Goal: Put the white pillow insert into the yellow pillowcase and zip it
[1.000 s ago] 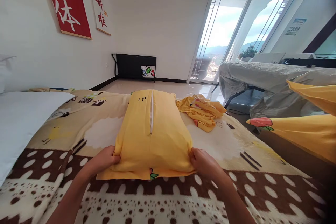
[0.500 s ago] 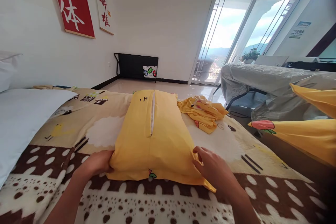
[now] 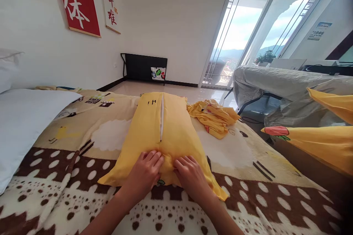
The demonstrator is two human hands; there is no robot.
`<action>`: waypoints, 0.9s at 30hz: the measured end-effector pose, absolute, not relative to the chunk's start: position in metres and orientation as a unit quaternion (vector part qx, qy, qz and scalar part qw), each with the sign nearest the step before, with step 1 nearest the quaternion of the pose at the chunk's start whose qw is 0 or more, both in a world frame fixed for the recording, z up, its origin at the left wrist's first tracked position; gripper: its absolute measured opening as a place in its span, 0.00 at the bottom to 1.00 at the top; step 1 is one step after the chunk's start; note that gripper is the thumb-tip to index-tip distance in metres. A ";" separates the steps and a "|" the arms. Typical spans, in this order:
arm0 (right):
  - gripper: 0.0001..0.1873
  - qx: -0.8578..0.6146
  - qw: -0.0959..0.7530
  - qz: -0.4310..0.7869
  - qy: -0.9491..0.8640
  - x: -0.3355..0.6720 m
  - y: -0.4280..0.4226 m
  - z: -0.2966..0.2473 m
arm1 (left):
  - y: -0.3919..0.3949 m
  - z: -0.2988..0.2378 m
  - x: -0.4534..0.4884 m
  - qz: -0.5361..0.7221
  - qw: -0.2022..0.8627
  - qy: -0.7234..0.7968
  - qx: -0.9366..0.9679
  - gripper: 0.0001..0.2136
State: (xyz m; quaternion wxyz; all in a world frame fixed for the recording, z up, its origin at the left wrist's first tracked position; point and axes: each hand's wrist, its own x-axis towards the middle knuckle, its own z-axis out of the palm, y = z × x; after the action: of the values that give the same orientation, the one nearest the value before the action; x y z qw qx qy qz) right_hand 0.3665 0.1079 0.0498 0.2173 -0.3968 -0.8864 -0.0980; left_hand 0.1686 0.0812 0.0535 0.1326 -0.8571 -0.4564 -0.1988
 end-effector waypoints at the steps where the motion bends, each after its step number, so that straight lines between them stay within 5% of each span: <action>1: 0.11 -0.391 0.221 -0.092 -0.889 0.368 0.109 0.050 | 0.084 0.050 0.170 -0.206 0.146 -0.458 -0.852 0.19; 7: 0.12 -0.387 0.234 -0.001 -0.892 0.369 0.104 0.059 | 0.087 0.045 0.168 -0.265 0.193 -0.424 -0.844 0.04; 16: 0.12 -0.416 0.183 0.091 -0.886 0.374 0.095 0.078 | 0.077 0.050 0.175 -0.208 0.206 -0.415 -0.861 0.04; 27: 0.11 -0.428 0.160 0.041 -0.888 0.370 0.101 0.070 | 0.068 0.059 0.181 -0.243 0.174 -0.425 -0.855 0.09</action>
State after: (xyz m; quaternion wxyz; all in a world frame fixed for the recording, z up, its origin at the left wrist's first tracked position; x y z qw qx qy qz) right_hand 0.3698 0.1011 0.0705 0.1605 -0.4282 -0.8884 0.0414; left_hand 0.1813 0.0681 0.0591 0.1740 -0.8547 -0.4247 -0.2426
